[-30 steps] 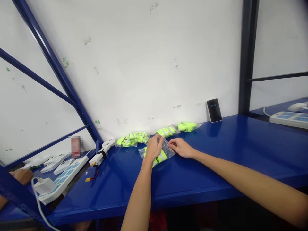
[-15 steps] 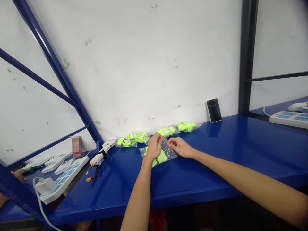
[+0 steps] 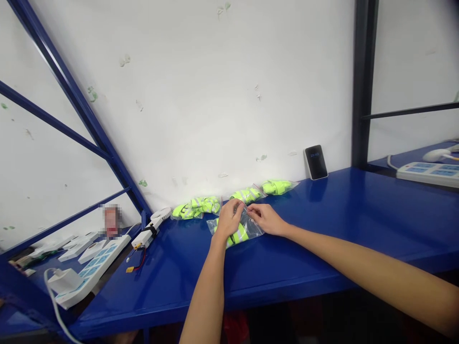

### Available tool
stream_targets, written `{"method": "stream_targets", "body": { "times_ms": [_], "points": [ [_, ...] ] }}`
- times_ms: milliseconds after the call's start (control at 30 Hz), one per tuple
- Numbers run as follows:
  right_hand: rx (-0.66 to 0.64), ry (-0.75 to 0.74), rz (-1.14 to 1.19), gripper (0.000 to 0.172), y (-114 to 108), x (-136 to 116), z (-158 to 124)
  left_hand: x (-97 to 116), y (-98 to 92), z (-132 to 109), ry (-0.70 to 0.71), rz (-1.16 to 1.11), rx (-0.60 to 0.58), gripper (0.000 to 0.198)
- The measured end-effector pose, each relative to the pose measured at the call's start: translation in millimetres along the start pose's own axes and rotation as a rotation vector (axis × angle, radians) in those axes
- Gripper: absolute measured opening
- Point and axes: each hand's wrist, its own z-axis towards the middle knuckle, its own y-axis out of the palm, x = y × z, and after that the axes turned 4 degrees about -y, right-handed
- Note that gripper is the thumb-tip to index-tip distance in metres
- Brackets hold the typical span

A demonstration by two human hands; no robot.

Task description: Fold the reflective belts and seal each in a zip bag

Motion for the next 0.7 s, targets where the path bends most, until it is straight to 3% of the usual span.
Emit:
{"method": "stream_targets", "body": {
  "times_ms": [200,333,400,500,700],
  "points": [
    [0.007,0.083,0.099,0.027,-0.8,4.4,0.1,-2.9,1.6,-1.2,-0.098,0.042,0.067,0.020],
    [-0.153,0.212,0.279,0.030,-7.6,11.9,1.0,-6.6,1.6,-0.8,-0.102,0.110,0.124,0.022],
    [-0.224,0.256,0.314,0.022,-9.8,14.2,1.3,-8.8,0.8,-0.1,-0.110,0.122,0.166,0.022],
    [-0.207,0.265,0.256,0.011,-10.6,14.8,2.2,-12.3,-0.2,1.1,-0.133,0.124,0.225,0.022],
    [-0.191,0.203,0.066,0.013,-9.7,14.1,5.2,-17.1,0.6,1.7,-0.205,0.052,0.269,0.019]
  ]
}}
